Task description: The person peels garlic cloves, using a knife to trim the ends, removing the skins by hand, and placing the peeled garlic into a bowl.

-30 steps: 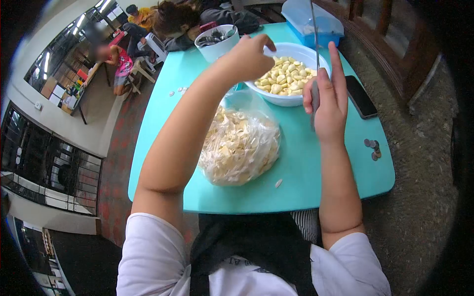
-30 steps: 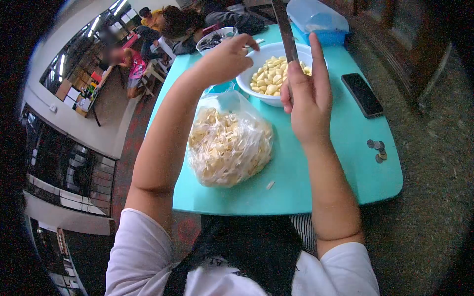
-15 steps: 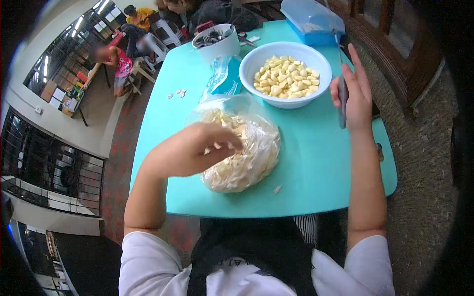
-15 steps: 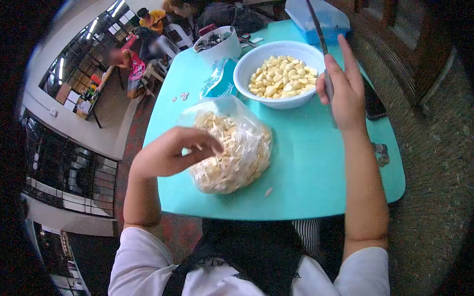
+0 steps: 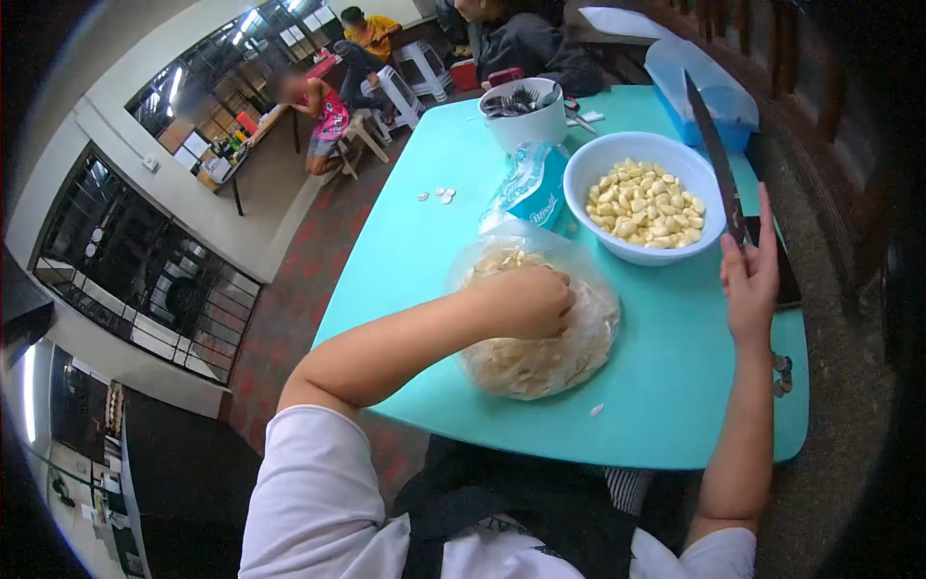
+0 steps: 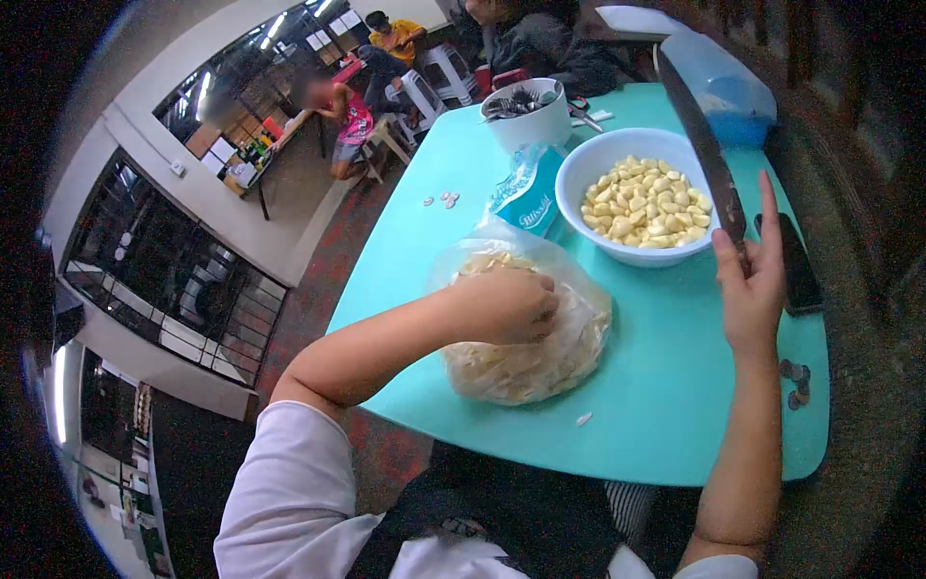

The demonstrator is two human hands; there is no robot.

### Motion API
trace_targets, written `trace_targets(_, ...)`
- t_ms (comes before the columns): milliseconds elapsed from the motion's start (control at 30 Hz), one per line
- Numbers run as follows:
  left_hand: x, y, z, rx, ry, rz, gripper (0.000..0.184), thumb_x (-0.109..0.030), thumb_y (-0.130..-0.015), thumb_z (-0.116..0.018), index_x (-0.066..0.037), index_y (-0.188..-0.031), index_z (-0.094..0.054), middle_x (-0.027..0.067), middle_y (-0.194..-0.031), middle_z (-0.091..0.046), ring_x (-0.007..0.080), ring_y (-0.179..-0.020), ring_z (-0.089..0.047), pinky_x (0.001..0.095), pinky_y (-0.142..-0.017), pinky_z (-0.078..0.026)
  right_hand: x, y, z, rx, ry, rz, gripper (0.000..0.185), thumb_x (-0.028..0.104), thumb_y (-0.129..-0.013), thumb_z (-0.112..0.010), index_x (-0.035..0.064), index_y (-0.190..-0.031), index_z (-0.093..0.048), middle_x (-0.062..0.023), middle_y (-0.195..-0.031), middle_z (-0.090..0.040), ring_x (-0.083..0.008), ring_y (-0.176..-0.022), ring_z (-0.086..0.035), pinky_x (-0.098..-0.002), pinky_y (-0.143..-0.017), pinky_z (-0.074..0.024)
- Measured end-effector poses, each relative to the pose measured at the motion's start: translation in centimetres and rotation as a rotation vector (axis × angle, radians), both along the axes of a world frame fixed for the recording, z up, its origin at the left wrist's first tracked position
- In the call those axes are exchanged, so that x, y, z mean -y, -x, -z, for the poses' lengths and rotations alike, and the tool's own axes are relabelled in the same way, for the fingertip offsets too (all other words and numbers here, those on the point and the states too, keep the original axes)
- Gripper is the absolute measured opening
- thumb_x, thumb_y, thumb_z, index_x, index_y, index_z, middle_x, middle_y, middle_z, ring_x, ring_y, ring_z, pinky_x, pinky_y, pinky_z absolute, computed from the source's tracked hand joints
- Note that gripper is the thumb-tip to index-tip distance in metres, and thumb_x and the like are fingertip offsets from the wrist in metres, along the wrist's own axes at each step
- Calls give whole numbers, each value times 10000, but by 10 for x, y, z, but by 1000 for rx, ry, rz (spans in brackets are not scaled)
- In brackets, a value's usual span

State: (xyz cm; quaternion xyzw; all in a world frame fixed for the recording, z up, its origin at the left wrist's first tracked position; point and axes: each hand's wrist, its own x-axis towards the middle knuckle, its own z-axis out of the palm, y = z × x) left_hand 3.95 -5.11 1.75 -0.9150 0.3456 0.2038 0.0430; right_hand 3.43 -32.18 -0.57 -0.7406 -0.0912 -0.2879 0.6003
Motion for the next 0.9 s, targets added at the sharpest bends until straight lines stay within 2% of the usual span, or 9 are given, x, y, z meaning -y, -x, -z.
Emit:
trace_targets(100,-9,-4,7,23,229,58,229,-171,-796,-537,17,-906,-608,199,-1007,-561,351,-900,-571,431,-802,-458,-1,2,-4,30,26,17,636,140,-907,-555,170,-1452,-229,31,-686,-519,-22,-539,-336,-181,-484,-267)
trace_targets(300,-24,-18,16,104,336,-222,181,-111,-777,-506,38,-847,-583,215,-926,-560,361,-898,-559,443,-795,-449,-1,6,-6,-8,-12,-42,618,134,-913,-543,155,-1449,-238,18,-731,-549,-18,-551,-352,-180,-493,-277)
trace_targets(400,-31,-32,25,-30,-101,-32,223,-114,-739,-537,47,-884,-592,226,-922,-579,351,-921,-564,430,-806,-452,1,2,-3,21,34,-22,604,139,-913,-544,147,-1444,-256,23,-722,-535,-22,-550,-357,-183,-488,-273)
trace_targets(500,-19,-21,-2,-221,-226,-48,326,-141,-703,-578,65,-956,-596,243,-950,-592,346,-961,-566,413,-821,-455,7,3,-4,45,91,14,598,146,-910,-550,125,-1438,-270,23,-679,-502,-31,-544,-357,-191,-482,-276)
trace_targets(600,-16,-21,-2,-285,-273,30,379,-180,-690,-600,73,-972,-614,256,-957,-599,350,-997,-558,413,-852,-450,13,1,-2,31,108,43,598,160,-909,-557,111,-1433,-275,30,-622,-478,-30,-527,-356,-201,-477,-281)
trace_targets(733,-23,2,6,-111,-160,51,368,-192,-661,-641,61,-927,-639,244,-1033,-578,357,-1039,-537,424,-900,-432,15,-2,-1,22,80,55,592,173,-909,-560,113,-1429,-284,24,-618,-485,-34,-528,-370,-211,-473,-291)
trace_targets(833,-23,6,30,-47,-260,42,399,-177,-674,-617,21,-1021,-614,215,-1101,-576,374,-989,-569,425,-867,-457,18,-6,4,5,100,62,597,190,-906,-565,118,-1429,-286,16,-621,-492,-40,-531,-382,-219,-475,-299)
trace_targets(900,-35,10,37,27,-31,11,413,-138,-683,-601,6,-1070,-586,207,-1099,-571,372,-1007,-560,428,-879,-448,20,-6,5,-9,135,75,604,214,-904,-569,116,-1428,-285,12,-611,-494,-48,-522,-384,-227,-471,-300)
